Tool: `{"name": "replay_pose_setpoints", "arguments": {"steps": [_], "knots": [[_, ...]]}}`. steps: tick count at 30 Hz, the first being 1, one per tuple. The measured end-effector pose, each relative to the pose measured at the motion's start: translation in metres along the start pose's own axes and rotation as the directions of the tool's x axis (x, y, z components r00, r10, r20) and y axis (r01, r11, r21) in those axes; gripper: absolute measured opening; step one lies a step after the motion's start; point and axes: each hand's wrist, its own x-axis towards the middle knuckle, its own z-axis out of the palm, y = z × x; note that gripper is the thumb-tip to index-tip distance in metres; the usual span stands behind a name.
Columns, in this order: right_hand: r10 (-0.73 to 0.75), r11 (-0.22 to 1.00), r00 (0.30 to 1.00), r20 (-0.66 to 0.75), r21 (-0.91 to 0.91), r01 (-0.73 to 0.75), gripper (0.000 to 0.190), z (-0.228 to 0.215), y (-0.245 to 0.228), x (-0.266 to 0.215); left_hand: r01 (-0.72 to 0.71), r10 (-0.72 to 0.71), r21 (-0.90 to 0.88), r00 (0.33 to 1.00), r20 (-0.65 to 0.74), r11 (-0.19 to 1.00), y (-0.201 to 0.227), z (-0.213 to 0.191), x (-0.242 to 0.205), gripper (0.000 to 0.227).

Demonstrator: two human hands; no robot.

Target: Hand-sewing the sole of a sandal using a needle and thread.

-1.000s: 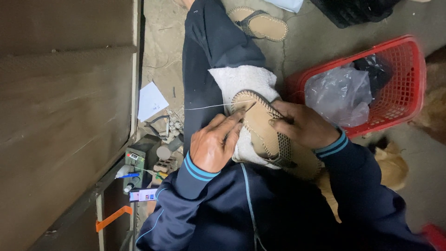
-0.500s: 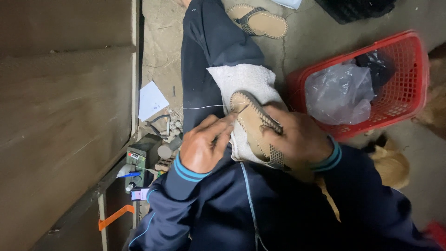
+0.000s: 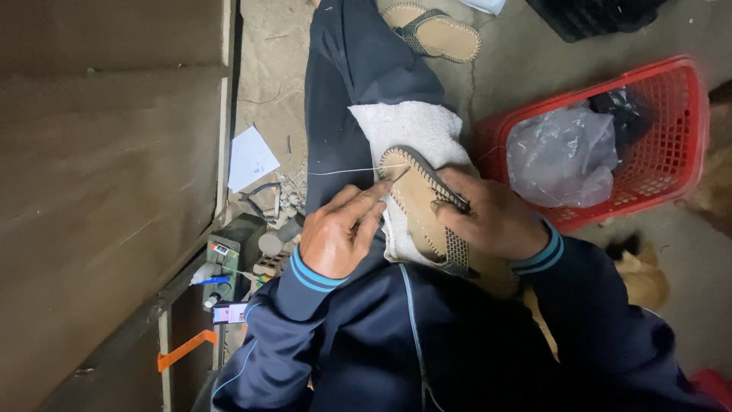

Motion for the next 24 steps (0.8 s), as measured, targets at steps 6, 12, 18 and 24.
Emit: {"name": "replay_pose_setpoints", "arguments": {"steps": [6, 12, 18, 24], "knots": [[0.054, 0.999, 0.997, 0.061, 0.004, -0.054, 0.046, -0.006, -0.009, -0.003, 0.016, -0.016, 0.021, 1.000, 0.014, 1.000, -0.001, 0.002, 0.000, 0.029], [0.013, 1.000, 0.996, 0.087, -0.007, -0.013, 0.042, -0.008, -0.006, -0.001, 0.033, -0.034, 0.034, 0.999, 0.025, 0.999, 0.000, 0.002, 0.000, 0.029], [-0.147, 0.986, 0.985, -0.088, -0.096, 0.139, 0.048, 0.015, -0.001, -0.012, 0.026, -0.028, 0.031, 0.998, 0.055, 0.999, -0.005, -0.003, -0.001, 0.030], [-0.195, 0.974, 0.979, -0.051, -0.126, 0.188, 0.053, 0.024, -0.025, -0.006, -0.026, 0.023, 0.025, 0.995, 0.093, 0.999, -0.032, -0.008, -0.011, 0.038]]}}
